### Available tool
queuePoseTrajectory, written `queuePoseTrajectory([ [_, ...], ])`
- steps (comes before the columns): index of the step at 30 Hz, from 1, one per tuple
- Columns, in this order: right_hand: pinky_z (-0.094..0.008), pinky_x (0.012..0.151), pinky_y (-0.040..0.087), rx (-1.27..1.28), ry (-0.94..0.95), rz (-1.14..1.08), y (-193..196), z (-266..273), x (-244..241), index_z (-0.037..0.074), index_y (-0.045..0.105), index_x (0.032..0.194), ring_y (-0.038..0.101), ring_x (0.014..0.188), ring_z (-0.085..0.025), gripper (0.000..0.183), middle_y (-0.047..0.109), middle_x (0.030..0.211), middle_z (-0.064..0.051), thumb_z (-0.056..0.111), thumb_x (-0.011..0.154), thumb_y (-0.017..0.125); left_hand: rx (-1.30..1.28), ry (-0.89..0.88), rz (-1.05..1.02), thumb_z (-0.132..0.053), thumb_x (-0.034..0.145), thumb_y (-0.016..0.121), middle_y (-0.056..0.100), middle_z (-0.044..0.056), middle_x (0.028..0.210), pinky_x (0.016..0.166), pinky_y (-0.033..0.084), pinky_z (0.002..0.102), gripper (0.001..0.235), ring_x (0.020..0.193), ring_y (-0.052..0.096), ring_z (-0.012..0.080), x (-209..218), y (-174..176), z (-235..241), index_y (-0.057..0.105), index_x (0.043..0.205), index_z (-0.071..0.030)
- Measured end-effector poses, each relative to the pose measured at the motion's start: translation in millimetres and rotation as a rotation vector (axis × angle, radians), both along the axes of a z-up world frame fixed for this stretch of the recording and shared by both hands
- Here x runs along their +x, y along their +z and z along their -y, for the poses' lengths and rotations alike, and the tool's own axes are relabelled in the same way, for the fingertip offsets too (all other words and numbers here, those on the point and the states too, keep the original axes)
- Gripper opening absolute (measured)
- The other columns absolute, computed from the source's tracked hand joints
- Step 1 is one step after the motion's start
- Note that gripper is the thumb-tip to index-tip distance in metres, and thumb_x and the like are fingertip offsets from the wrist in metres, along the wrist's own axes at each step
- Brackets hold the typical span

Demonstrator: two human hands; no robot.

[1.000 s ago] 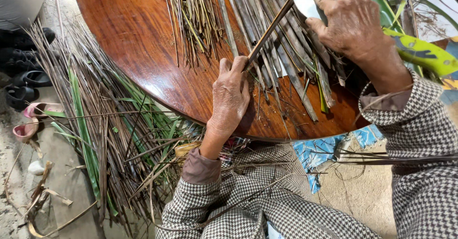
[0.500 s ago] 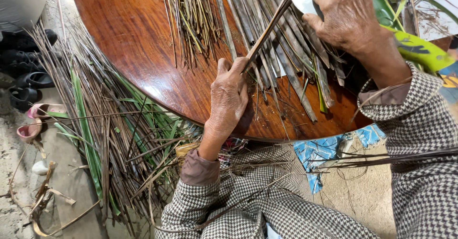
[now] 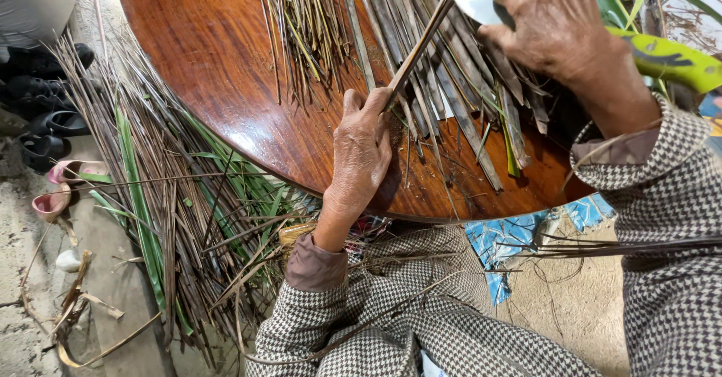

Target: The person uses a knife to split long dried palm leaves into thin strips on a wooden table. They hold each leaf, slice it lengthwise, and separate the resulting strips, repeating the process for multiple leaves.

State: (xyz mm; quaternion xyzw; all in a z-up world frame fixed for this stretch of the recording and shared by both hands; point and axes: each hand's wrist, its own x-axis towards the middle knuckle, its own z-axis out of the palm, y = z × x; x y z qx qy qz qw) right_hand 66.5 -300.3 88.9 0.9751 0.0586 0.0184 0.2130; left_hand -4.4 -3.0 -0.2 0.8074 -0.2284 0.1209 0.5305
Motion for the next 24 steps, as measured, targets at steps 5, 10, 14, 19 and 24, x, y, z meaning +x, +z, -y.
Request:
queuePoseTrajectory([
  [5, -0.055, 0.083, 0.053, 0.017, 0.002, 0.063, -0.1, -0.8, 8.4, 0.014, 0.066, 0.138, 0.067, 0.101, -0.040, 0.056, 0.073, 0.110, -0.020, 0.061, 0.112, 0.055, 0.009, -0.021, 0.043, 0.010, 0.083, 0.045, 0.038, 0.009, 0.096, 0.069, 0.049, 0.041, 0.048, 0.071, 0.052, 0.0331, 1.4, -3.7, -0.1, 0.056, 0.123, -0.014],
  [10, -0.056, 0.091, 0.044, 0.038, 0.076, 0.136, -8.0, -2.6, 14.0, 0.015, 0.069, 0.140, 0.061, 0.117, -0.043, 0.054, 0.071, 0.129, -0.021, 0.058, 0.109, 0.059, 0.009, -0.027, 0.045, 0.011, 0.081, 0.047, 0.038, 0.009, 0.098, 0.071, 0.051, 0.038, 0.051, 0.070, 0.053, 0.0318, 1.3, -3.8, -0.3, 0.056, 0.124, -0.014],
  [14, -0.048, 0.075, 0.063, 0.049, 0.052, 0.005, -4.2, -31.0, 0.7, 0.017, 0.062, 0.136, 0.070, 0.082, -0.030, 0.045, 0.068, 0.094, -0.014, 0.056, 0.115, 0.054, 0.003, -0.008, 0.037, 0.006, 0.093, 0.050, 0.040, 0.010, 0.095, 0.070, 0.049, 0.041, 0.037, 0.071, 0.053, 0.0333, 1.7, -2.6, 0.7, 0.056, 0.122, -0.014],
  [19, -0.035, 0.057, 0.059, 0.029, 0.188, 0.146, -33.4, -40.4, -8.1, 0.009, 0.066, 0.129, 0.063, 0.066, -0.019, 0.046, 0.065, 0.084, -0.006, 0.053, 0.113, 0.062, -0.031, -0.018, 0.045, 0.006, 0.097, 0.049, 0.043, 0.012, 0.097, 0.075, 0.049, 0.042, 0.027, 0.076, 0.055, 0.0351, 1.4, -1.6, 1.5, 0.054, 0.117, -0.011],
  [24, -0.034, 0.051, 0.055, -0.046, 0.314, 0.282, -47.1, -56.2, -13.3, 0.012, 0.057, 0.106, 0.067, 0.061, -0.020, 0.063, 0.066, 0.081, -0.005, 0.073, 0.101, 0.071, -0.093, -0.027, 0.108, 0.001, 0.099, 0.052, 0.047, 0.015, 0.097, 0.080, 0.044, 0.045, 0.006, 0.085, 0.053, 0.0361, 3.4, -2.6, 2.1, 0.050, 0.102, -0.005],
])
